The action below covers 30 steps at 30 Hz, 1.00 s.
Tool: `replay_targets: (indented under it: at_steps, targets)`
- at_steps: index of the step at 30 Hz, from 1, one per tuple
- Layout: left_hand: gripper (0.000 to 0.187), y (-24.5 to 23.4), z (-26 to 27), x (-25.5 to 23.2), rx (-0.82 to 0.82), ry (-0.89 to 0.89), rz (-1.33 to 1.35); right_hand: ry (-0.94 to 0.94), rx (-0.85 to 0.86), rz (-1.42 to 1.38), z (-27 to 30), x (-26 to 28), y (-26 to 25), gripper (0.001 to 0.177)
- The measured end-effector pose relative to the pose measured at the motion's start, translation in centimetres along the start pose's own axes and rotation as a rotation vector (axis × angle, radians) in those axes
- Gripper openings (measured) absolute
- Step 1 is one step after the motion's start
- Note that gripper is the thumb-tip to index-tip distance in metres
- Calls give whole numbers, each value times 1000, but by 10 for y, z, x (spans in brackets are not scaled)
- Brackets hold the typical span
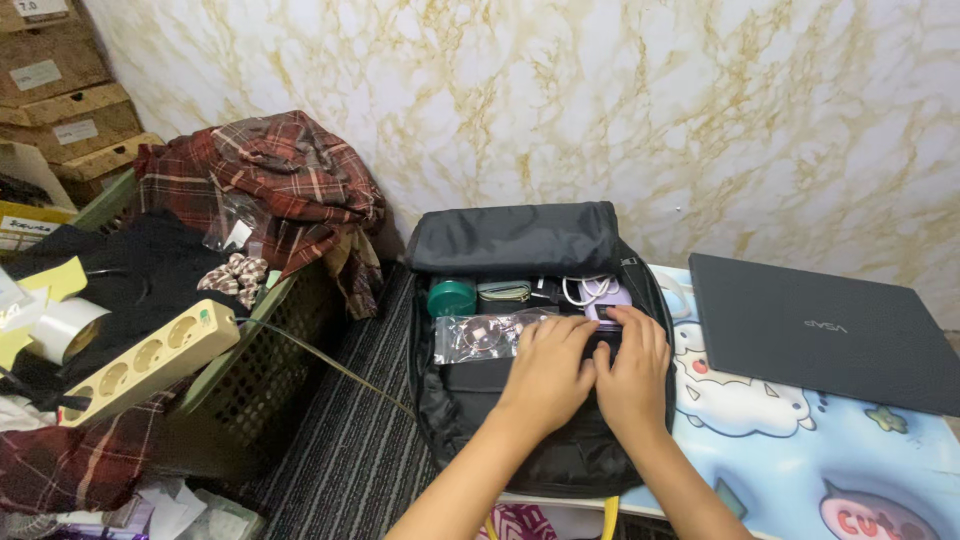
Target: The person unpacks a black backpack with yellow straps, removing a laptop, power bank, sunglasses, charging cables, a mouse, a water bottle, and a wallet. Each item is placed on a nearby tray. The person then closes the backpack and zips it shut.
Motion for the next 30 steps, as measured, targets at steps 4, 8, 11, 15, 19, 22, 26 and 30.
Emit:
replay_targets:
  at_steps: [4,8,11,15,19,22,26,30]
  targets:
    - [53,14,-3,-6,-65,70,-73,11,32,-15,-5,-15,1,40]
    - [62,9,5,-8,-99,171,-155,-53,206,-16,-17,-24,2,39]
    - [65,14,6,-10,-67,170,-193,-85,298,-14,-25,-30,-4,45]
    - [59,20,6,-10,-35,162,-224,-183,270,-16,-21,-21,-10,52]
    - [57,21,7,-8,-44,156,-225,-265,226,59,-11,-11,-7,54]
    - [52,20,8,-6,-51,148,-221,-244,227,81,-6,-11,-6,52]
    - [40,18,8,-7,-94,142,-205,-218,193,27,-5,-16,-10,42]
    - [33,15,7,-6,-105,124,-204,-201,179,-41,-3,-22,-12,35]
Point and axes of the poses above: each hand's wrist, its own z-axis away from the middle knuckle, its own y-axis out of the palm, x = y × z, the point moved 9 cm from there along -z, towards the middle knuckle, and after that the axes turned 15 degrees about -x, right-handed, at the moved point
